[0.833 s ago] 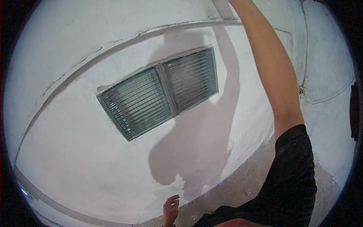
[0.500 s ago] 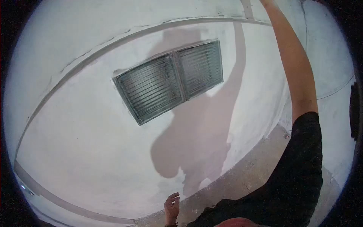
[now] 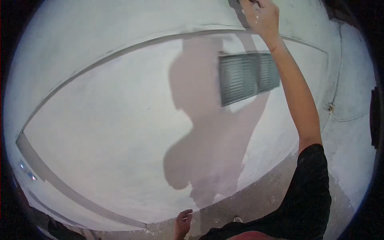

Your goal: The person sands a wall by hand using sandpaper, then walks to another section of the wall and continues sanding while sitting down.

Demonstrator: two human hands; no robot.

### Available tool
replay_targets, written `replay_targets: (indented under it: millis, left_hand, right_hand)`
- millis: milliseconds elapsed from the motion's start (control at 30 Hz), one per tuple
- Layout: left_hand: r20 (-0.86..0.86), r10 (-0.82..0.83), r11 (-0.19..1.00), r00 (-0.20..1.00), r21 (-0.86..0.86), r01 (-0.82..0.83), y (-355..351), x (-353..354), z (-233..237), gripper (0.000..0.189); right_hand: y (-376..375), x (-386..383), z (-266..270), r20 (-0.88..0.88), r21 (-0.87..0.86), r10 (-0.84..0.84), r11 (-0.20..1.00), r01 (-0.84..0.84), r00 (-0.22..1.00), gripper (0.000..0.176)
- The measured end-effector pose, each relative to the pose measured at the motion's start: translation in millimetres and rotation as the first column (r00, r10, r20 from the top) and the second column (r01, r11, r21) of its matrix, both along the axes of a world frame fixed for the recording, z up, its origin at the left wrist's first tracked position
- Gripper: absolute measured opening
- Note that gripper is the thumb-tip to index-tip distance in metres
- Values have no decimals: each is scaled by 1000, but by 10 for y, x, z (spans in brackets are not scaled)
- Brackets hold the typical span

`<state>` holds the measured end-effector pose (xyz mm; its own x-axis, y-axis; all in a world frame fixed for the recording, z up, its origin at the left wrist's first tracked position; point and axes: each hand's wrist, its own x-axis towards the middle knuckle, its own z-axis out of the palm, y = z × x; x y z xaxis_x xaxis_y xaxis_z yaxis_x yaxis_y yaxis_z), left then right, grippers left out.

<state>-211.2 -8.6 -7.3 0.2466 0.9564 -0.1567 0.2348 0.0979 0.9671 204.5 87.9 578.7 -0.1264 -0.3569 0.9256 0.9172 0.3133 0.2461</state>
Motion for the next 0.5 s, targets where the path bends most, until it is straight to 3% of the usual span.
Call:
replay_targets:
  millis: [67,133,167,233,333,400,500]
  left_hand:
    - [31,38,999,999,-24,-38,-37,-383,-53,28]
    - [40,29,995,999,-101,-25,-174,-788,225,40]
    - [39,43,994,998,-100,-39,-206,-924,252,40]
    - [54,55,998,997,21,-56,-245,-1301,244,37]
    - [-21,158,986,987,-52,-159,-174,-1796,42,28]
    - [22,164,986,986,-33,-163,-163,-1993,-20,28]
    - [51,182,983,982,-32,-181,-111,-2198,-60,28]
  right_hand:
    - [114,-396,-50,80,6,-63,998,62,995,42]
    - [140,-720,-88,-4,-9,-316,949,316,949,52]
    - [7,-856,-55,-39,-216,-63,975,53,997,60]
    - [213,-949,12,-380,-223,-334,938,265,862,53]
    - [388,-970,104,-270,-145,-402,915,375,875,47]
    - [418,-1202,127,-378,-107,-483,870,482,789,42]
    - [469,-1447,87,-362,-42,-404,907,418,840,41]
